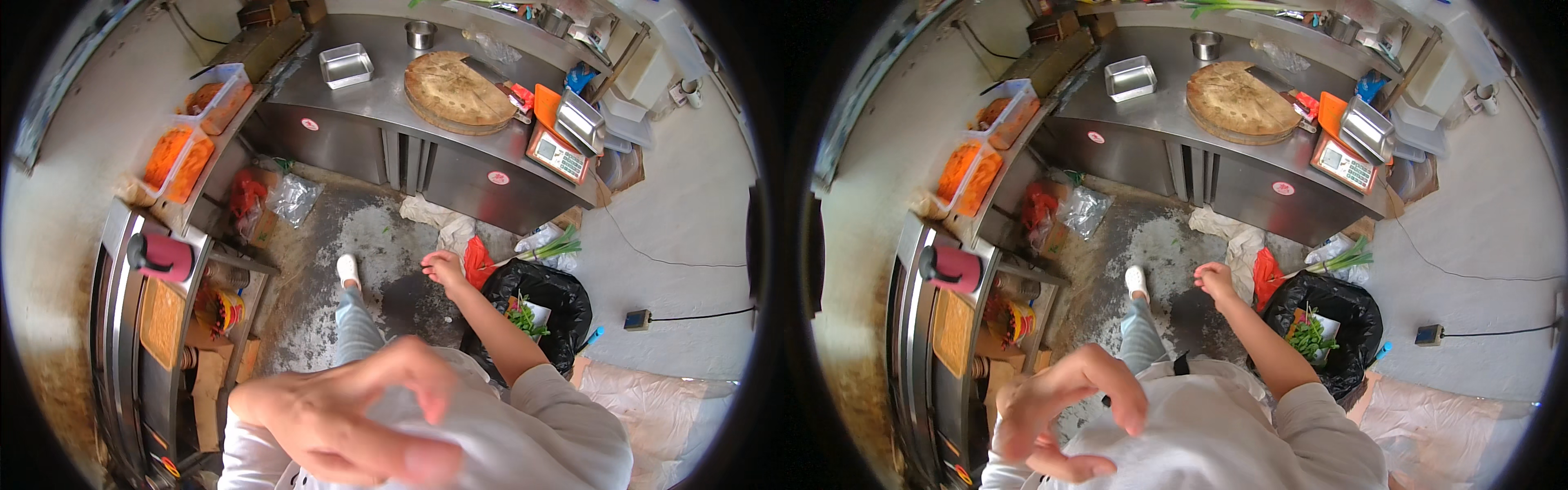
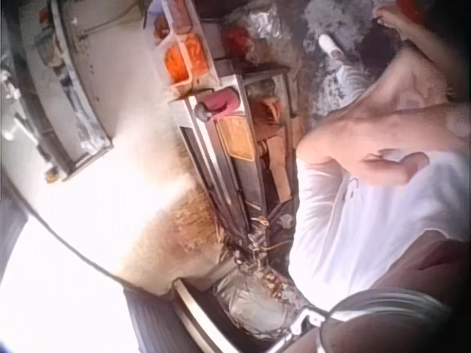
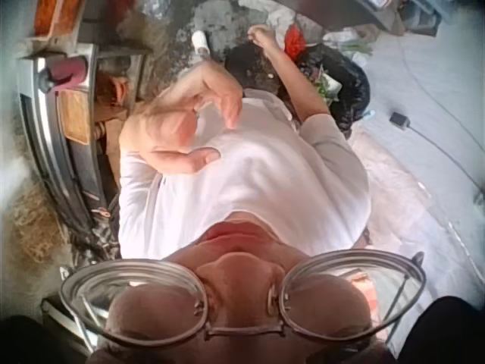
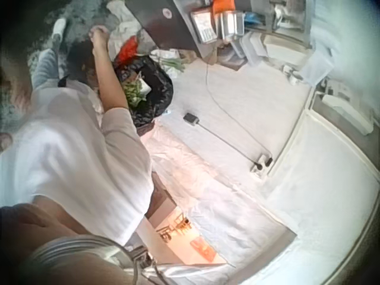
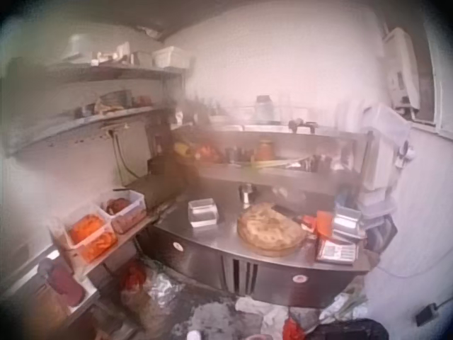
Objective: The person snaps off the ends of green leafy vegetables and places them on a cutting board. They then walk to a display case, place the vegetables inside, and later retrieve plastic bags from a refrigerator.
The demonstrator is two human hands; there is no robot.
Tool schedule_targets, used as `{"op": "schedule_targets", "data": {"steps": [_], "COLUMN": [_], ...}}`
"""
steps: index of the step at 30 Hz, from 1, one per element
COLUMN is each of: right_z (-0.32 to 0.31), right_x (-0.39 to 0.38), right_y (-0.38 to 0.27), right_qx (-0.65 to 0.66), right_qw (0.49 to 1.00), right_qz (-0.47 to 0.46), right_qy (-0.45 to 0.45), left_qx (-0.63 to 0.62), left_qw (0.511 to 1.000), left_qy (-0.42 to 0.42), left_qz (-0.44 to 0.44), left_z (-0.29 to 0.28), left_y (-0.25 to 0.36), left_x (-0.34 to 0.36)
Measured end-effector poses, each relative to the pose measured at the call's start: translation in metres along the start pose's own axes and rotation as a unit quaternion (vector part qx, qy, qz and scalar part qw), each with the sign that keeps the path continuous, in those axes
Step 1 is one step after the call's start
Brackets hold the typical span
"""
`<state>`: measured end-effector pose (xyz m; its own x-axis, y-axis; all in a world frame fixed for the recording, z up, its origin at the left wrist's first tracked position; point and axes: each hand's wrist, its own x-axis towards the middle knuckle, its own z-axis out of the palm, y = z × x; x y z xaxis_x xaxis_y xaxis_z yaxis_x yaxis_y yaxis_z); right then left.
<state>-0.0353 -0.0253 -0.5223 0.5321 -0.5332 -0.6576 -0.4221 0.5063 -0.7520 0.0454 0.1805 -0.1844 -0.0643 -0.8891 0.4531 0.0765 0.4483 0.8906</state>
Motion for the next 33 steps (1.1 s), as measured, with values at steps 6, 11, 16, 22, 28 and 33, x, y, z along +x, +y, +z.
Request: {"op": "schedule_targets", "data": {"steps": [6,11,16,22,28,33], "right_z": [0.039,0.095,0.099,0.106,0.091,0.094], "right_x": [0.09,0.137,0.262,0.362,0.425,0.401], "right_y": [-0.036,-0.073,-0.011,-0.085,-0.112,-0.089], "right_qx": [0.043,0.068,-0.129,0.005,0.077,0.022], "right_qw": [0.993,0.981,0.979,0.95,0.946,0.902], "right_qz": [-0.018,0.102,-0.044,-0.121,-0.206,-0.294], "right_qy": [0.107,0.151,0.15,0.288,0.236,0.315], "left_qx": [-0.244,-0.288,-0.262,0.08,-0.128,-0.028], "left_qw": [0.955,0.936,0.933,0.949,0.788,0.83], "left_qy": [-0.093,-0.172,-0.219,-0.179,-0.082,-0.156], "left_qz": [0.142,0.105,0.112,-0.245,-0.597,-0.536], "left_z": [-0.159,-0.281,-0.361,-0.407,-0.377,-0.368], "left_y": [-0.033,-0.052,-0.085,-0.188,-0.301,-0.32], "left_x": [0.061,0.109,0.146,0.107,-0.12,-0.136]}}
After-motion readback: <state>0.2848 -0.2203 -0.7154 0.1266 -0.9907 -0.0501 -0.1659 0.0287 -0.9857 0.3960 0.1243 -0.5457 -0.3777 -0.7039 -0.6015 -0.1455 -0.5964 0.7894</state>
